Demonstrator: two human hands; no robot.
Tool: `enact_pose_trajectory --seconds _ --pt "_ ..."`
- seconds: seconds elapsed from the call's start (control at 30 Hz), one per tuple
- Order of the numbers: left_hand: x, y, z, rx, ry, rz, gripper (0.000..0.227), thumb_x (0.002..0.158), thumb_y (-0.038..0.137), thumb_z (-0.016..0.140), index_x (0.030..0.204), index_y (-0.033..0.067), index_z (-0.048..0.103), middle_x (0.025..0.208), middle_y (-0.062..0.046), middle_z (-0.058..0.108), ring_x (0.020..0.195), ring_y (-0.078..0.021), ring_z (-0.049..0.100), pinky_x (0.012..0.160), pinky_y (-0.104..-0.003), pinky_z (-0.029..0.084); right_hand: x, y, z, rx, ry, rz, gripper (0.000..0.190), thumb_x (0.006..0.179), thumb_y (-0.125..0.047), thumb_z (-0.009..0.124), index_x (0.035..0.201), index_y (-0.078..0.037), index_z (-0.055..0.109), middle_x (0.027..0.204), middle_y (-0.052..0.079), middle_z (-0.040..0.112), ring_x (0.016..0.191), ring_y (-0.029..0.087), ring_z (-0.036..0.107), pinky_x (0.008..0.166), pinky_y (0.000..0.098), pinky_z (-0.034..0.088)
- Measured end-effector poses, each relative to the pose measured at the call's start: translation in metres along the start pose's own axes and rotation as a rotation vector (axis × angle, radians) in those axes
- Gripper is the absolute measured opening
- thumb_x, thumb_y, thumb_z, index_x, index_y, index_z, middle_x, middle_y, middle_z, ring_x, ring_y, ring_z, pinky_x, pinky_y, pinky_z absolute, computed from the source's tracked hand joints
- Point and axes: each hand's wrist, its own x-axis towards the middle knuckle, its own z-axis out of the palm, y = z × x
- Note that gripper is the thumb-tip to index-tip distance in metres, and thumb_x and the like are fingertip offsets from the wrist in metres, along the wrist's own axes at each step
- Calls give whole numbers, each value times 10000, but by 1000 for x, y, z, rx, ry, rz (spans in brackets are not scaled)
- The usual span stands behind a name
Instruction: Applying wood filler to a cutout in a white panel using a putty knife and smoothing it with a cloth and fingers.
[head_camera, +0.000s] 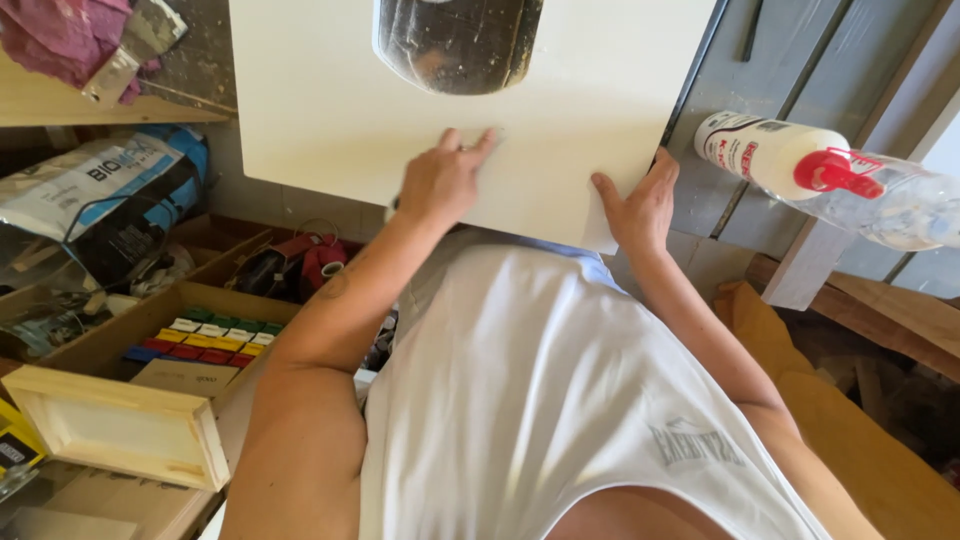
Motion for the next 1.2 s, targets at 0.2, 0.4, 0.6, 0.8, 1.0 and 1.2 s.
enact_pose_trajectory --seconds 0.2,0.4,0.6,0.8,1.0,1.2 --pt "-12 -88 -6 155 199 6 496 991 57 565 1434 225 710 1002 -170 600 796 -470 722 713 -593 609 7 1 -2 36 25 -27 920 925 -384 970 1487 13 360 1271 184 479 1168 456 653 988 549 559" --pt "2 -117 -34 348 204 31 588 994 -20 673 1492 293 670 898 -115 635 636 -231 564 645 -392 510 9 -15 -11 77 -84 163 891 897 -448 856 1479 -16 337 1413 164 501 1255 375 573 925 537 506" --pt "37 -105 -32 310 157 188 716 954 -146 553 1445 351 705 1019 -148 677 768 -356 614 750 -476 450 7 -15 -13 106 -63 155 864 901 -424 871 1462 -33 344 1404 159 515 1243 367 578 940 522 506" --pt "36 -90 -58 340 86 189 425 1092 171 558 1415 399 714 1191 -201 720 926 -439 682 897 -510 459 6 -11 -8 103 -51 143 878 898 -443 865 1465 -24 343 1400 162 519 1235 367 574 936 523 501" --pt "46 -117 -45 419 72 232 622 1064 2 480 1444 446 697 908 -89 598 837 -374 606 828 -454 381 6 -17 -12 140 -41 145 828 875 -409 852 1440 -44 369 1382 144 520 1227 352 581 921 517 500" --pt "48 -90 -48 295 37 209 363 1149 345 439 1395 373 704 1278 -247 701 1148 -563 639 1065 -576 422 6 -12 -11 109 -46 129 890 884 -529 849 1435 -40 350 1369 148 527 1197 351 588 874 518 514"
